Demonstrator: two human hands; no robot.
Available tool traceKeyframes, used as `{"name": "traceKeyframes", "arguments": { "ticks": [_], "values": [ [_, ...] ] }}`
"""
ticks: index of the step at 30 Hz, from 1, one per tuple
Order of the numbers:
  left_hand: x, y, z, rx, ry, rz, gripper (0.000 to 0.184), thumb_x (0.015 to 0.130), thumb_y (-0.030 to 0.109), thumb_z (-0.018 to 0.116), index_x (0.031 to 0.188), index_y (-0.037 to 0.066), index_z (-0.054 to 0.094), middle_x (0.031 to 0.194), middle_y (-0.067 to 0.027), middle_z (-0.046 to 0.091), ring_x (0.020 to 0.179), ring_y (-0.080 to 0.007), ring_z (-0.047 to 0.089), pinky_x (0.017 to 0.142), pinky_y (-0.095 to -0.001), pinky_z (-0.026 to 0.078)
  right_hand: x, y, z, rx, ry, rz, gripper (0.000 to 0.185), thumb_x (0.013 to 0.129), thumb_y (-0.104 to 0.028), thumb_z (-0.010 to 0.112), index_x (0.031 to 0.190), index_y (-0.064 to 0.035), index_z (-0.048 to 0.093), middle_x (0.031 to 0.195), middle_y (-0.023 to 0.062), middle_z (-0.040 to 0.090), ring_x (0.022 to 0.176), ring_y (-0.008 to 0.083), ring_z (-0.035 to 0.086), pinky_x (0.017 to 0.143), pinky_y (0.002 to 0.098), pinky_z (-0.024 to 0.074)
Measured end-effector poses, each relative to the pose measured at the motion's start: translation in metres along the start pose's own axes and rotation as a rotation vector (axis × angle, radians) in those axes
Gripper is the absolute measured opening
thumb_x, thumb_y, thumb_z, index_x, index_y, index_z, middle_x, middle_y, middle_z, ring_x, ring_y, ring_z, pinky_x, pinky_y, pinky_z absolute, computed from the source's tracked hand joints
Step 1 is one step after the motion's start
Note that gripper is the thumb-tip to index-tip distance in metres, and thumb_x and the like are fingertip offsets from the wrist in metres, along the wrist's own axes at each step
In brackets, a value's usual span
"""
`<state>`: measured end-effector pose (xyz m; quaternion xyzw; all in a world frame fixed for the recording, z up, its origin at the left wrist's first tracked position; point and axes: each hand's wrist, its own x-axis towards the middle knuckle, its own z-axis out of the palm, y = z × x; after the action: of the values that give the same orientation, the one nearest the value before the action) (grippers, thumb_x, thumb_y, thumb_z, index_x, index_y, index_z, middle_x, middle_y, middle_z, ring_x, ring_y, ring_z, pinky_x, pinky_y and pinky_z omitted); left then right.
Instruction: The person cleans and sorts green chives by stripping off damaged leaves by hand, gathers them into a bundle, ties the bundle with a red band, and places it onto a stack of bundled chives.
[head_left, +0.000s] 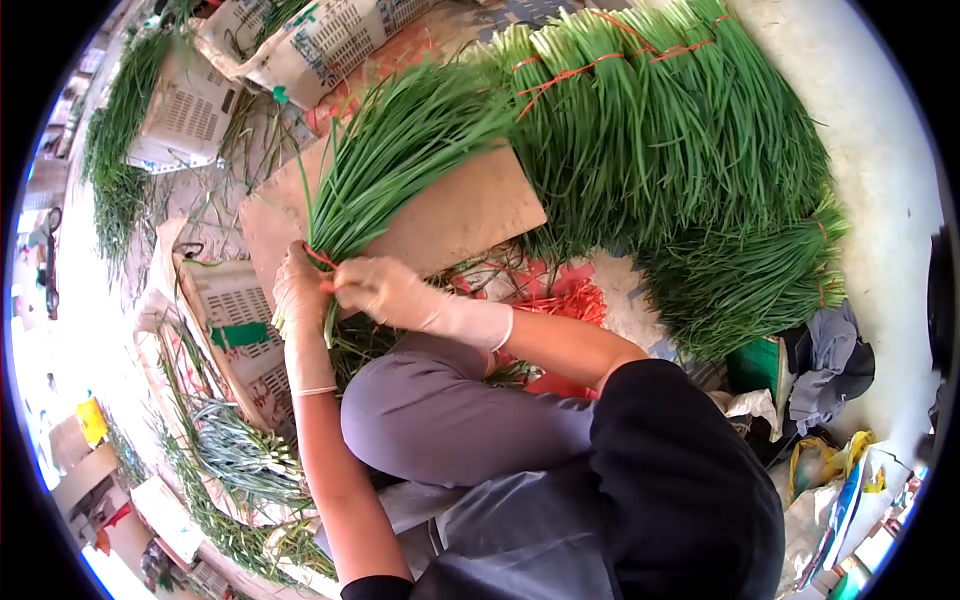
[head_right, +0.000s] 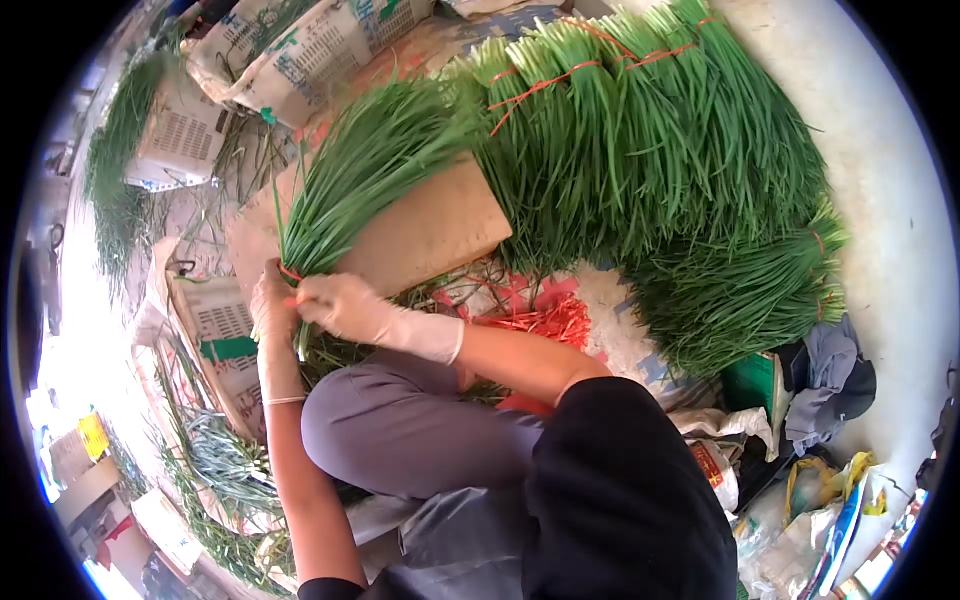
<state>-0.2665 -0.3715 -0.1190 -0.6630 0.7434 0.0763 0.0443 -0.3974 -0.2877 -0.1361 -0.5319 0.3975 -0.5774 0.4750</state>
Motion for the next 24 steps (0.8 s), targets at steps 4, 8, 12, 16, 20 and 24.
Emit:
{"name": "traceKeyframes", "arguments": {
  "ticks": [4, 8, 12, 16, 20, 24],
  "values": [
    [-0.006, -0.001, -0.005, -0.072, 0.025, 0.105, 0.05, 0.063, 0.031, 0.074, 0.102, 0.006, 0.053, 0.093, -0.0186, 0.062, 0.089, -0.0388, 0.059, 0.073, -0.0472, 0.047, -0.009, 0.05, 0.014, 0.356, -0.061, 0.131, 0.015, 0.085, -0.02, 0.055, 0.085, -0.0047, 0.055, 0.083, 0.0145, 0.058, 0.081, 0.0324, 0.057, 0.07, 0.0347, 0.0469],
    [-0.022, 0.0, -0.024, 0.046, 0.182, 0.311, 0.057, 0.059, 0.035, 0.076, 0.103, 0.006, 0.053, 0.096, -0.0155, 0.059, 0.094, -0.0333, 0.055, 0.086, -0.0418, 0.041, 0.03, -0.042, -0.033, -0.723, -0.214, -0.342, 0.065, 0.074, -0.033, 0.064, 0.131, -0.0168, 0.038, 0.116, 0.0154, 0.049, 0.111, 0.0351, 0.048, 0.098, 0.0458, 0.0357],
    [-0.053, 0.047, -0.098, 0.295, 0.353, 0.416, 0.075, 0.053, 0.029, 0.081, 0.115, 0.002, 0.048, 0.112, -0.0145, 0.051, 0.107, -0.029, 0.047, 0.096, -0.0449, 0.034, 0.045, -0.095, -0.067, -1.287, -0.146, -0.582, 0.075, 0.074, -0.028, 0.063, 0.139, -0.0246, 0.027, 0.121, 0.0157, 0.048, 0.117, 0.0336, 0.044, 0.104, 0.052, 0.0259],
    [-0.084, 0.09, -0.155, 0.303, 0.493, 0.586, 0.085, 0.056, 0.032, 0.08, 0.127, 0.007, 0.041, 0.127, -0.0141, 0.044, 0.12, -0.0287, 0.04, 0.104, -0.0479, 0.026, 0.028, -0.147, -0.111, -1.393, -0.19, -0.276, 0.074, 0.072, -0.026, 0.062, 0.138, -0.0264, 0.029, 0.097, 0.0146, 0.058, 0.096, 0.0301, 0.058, 0.087, 0.0441, 0.0452],
    [-0.098, 0.084, -0.186, 0.121, 0.671, 0.653, 0.09, 0.062, 0.032, 0.078, 0.138, 0.016, 0.033, 0.139, -0.0094, 0.036, 0.129, -0.0269, 0.033, 0.109, -0.0502, 0.015, -0.019, -0.236, -0.198, -1.481, -0.03, 0.188, 0.073, 0.073, -0.033, 0.067, 0.135, -0.0185, 0.033, 0.087, 0.0139, 0.058, 0.081, 0.0265, 0.062, 0.071, 0.039, 0.0513],
    [-0.086, 0.023, -0.134, -0.232, 0.577, 0.578, 0.075, 0.069, 0.018, 0.073, 0.134, 0.01, 0.037, 0.128, -0.0128, 0.048, 0.118, -0.0265, 0.045, 0.101, -0.042, 0.031, -0.021, -0.246, -0.294, -1.504, 0.341, 0.623, 0.077, 0.072, -0.037, 0.068, 0.135, -0.0131, 0.033, 0.096, 0.0151, 0.058, 0.089, 0.0263, 0.06, 0.074, 0.0379, 0.0509]
  ]
}}
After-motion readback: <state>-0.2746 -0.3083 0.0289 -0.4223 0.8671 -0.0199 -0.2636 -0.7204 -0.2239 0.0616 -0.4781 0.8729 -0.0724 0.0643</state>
